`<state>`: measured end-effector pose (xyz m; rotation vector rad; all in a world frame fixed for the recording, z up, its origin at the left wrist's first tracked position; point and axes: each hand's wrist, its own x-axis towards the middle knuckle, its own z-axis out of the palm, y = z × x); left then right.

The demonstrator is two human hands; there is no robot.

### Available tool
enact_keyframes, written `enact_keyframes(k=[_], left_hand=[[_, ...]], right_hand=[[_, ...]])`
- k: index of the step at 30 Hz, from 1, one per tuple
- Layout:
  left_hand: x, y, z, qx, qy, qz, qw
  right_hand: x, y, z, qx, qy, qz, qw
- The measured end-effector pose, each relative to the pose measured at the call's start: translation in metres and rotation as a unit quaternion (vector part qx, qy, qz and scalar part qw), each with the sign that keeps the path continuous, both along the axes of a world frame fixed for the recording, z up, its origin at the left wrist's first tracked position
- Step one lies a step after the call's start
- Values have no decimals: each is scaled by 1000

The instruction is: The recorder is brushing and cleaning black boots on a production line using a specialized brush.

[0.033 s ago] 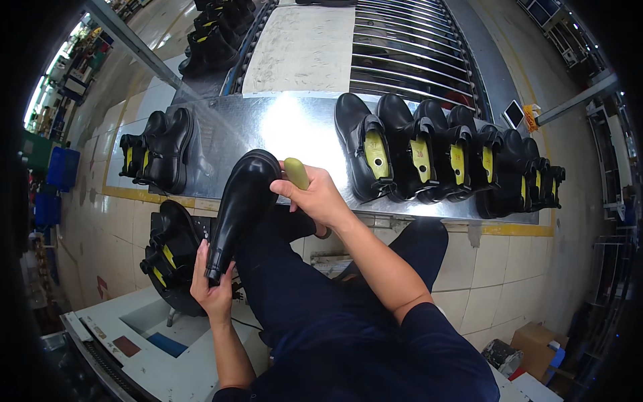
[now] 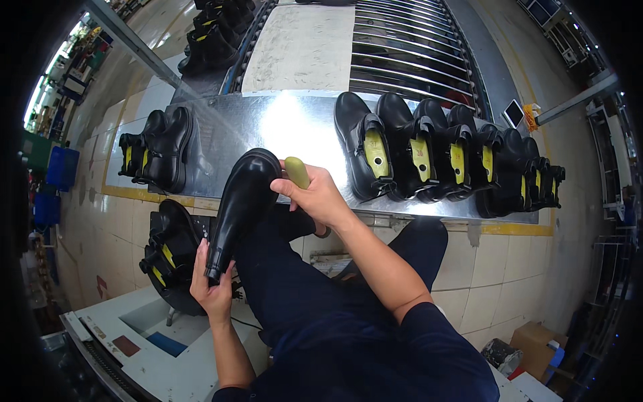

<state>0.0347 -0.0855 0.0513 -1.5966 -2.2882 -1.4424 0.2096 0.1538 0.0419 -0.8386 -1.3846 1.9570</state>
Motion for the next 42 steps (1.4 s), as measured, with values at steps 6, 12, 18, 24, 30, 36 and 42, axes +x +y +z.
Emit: enact_keyframes(k=[6,12,18,24,30,36,42], left_hand=[[4,-2,-2,-11,33,-4,999],[4,-16,-18,-19,97,-32,995],[4,-18,-19,-17,145,-61,987],[2,-17,-18,-33,140,-65,987],[4,-12,-13,-44,138,-61,988],[8,10,9,-89,135,-77,984],[11,16,8,-91,134,-68,984]], right_hand=[[9,1,-9,0,7,5,1000],[39,-10,-6,-3,15,9,1000],[52,-21,-13,-23,3,4,1000],[52,-22,-17,-22,4,1,1000],[43,-24,-17,-8,24,-52,998],[41,-7,-25,34,-62,-71,995],[39,-1,-27,42,-115,-62,991]])
